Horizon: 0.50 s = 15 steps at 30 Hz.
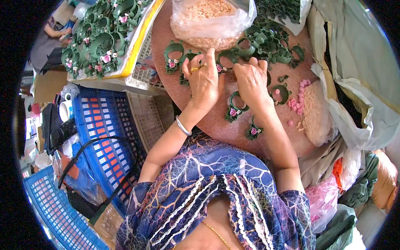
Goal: Manually attaching small pink plastic flower components onto circular green plastic toy frames.
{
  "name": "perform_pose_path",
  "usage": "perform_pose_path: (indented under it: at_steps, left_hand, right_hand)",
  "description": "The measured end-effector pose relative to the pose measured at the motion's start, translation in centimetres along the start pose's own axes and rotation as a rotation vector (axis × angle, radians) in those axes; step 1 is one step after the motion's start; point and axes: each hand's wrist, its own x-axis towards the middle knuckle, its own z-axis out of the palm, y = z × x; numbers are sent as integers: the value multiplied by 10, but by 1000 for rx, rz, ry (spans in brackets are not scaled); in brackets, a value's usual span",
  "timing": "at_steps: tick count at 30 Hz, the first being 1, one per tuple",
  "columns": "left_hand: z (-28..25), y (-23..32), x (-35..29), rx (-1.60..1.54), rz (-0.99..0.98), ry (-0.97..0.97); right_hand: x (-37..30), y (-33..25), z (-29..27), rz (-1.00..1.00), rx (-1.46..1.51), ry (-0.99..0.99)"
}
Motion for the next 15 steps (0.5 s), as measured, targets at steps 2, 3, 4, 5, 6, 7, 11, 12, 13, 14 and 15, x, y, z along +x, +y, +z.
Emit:
perform_pose_path:
  at_steps: [2,3,4,5,6,7,11,12,13,14,15]
  left_hand:
    - [-2,1,2,-81,-32,-5]
    - [-3,1,3,-80,-35,-3]
    - [-5,2,4,-105,-48,17]
    - [-6,3,5,-133,-58,36]
    - [-8,4,6,-136,-58,35]
    - [-10,4,6,-129,-56,51]
    - [-23,4,7,-235,-36,2]
    - [-25,4,5,-233,-38,4]
    - [-25,5,4,-292,-36,27]
    - [-26,5,1,-353,-33,47]
    - [-27,6,-1,-351,-34,47]
  right_hand:
    - [0,-1,1,3,155,114]
    - [-1,-1,0,10,310,226]
    - [-1,2,-7,71,493,205]
    - [-2,1,-11,185,714,198]
    - [-2,-3,-18,302,935,190]
    - [-1,-7,-32,457,1145,97]
    - [1,-3,-29,546,1239,51]
    - [1,-3,-28,559,1318,41]
    - [1,-2,-27,571,1397,31]
    - [-1,1,-24,446,1399,13]
    - [-1,1,-21,446,1400,11]
